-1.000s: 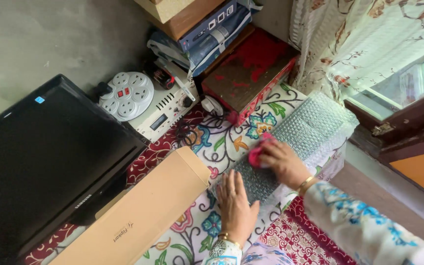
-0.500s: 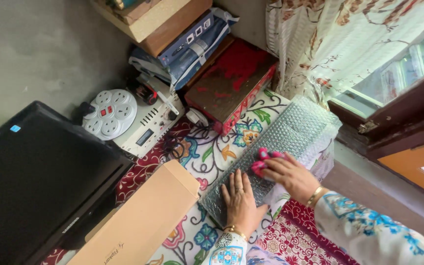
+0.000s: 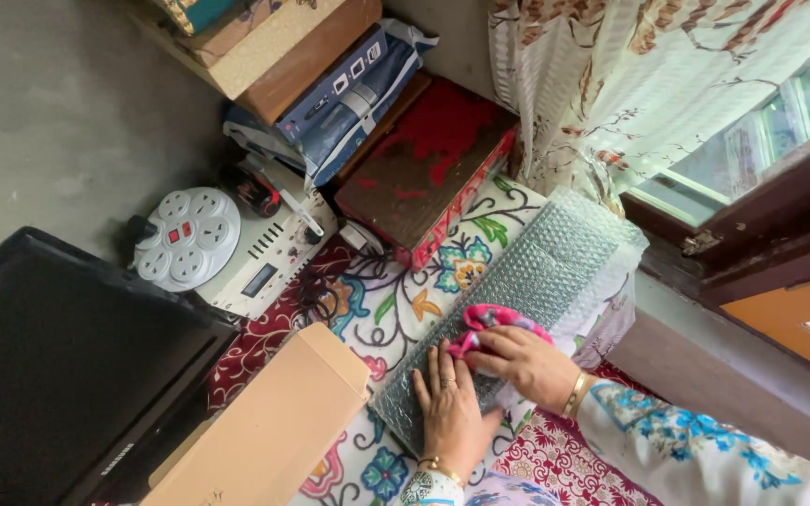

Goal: The person wipes a cardboard box, a sheet of bubble wrap, and a black perforated plastic tray using a pink cloth. The person also briefly handles a pen holder and several pens before returning to wipe the tray.

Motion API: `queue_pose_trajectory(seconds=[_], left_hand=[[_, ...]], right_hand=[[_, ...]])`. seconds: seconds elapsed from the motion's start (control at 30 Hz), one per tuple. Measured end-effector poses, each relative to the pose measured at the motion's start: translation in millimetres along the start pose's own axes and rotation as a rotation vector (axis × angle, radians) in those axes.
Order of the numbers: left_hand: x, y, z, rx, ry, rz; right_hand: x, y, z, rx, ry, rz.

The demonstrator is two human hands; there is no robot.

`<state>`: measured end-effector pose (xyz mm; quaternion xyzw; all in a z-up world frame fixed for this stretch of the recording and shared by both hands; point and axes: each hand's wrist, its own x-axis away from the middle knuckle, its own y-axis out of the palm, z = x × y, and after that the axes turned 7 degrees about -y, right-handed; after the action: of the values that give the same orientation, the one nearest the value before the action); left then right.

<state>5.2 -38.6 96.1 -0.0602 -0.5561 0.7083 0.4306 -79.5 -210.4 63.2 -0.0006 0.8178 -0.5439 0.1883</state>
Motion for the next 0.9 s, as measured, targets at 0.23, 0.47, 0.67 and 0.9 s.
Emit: queue_pose_trajectory(seconds=[0.23,0.47,0.67,0.9], left_hand=[[1,-9,4,0.028,-0.007,-0.033],[-2,5,-1,0.035,0.013,0.036],[7,-25,6,-0.051,0.028,-0.092],[1,-1,1,-0.361,0.126,0.031]], right_hand=[[32,-22,158,0.268,0.652,0.251],[-23,20,40,0.14,0.337,0.247],[30,5,55,0.188,0.18,0.084],[43,-27,76,0.298,0.64,0.341]])
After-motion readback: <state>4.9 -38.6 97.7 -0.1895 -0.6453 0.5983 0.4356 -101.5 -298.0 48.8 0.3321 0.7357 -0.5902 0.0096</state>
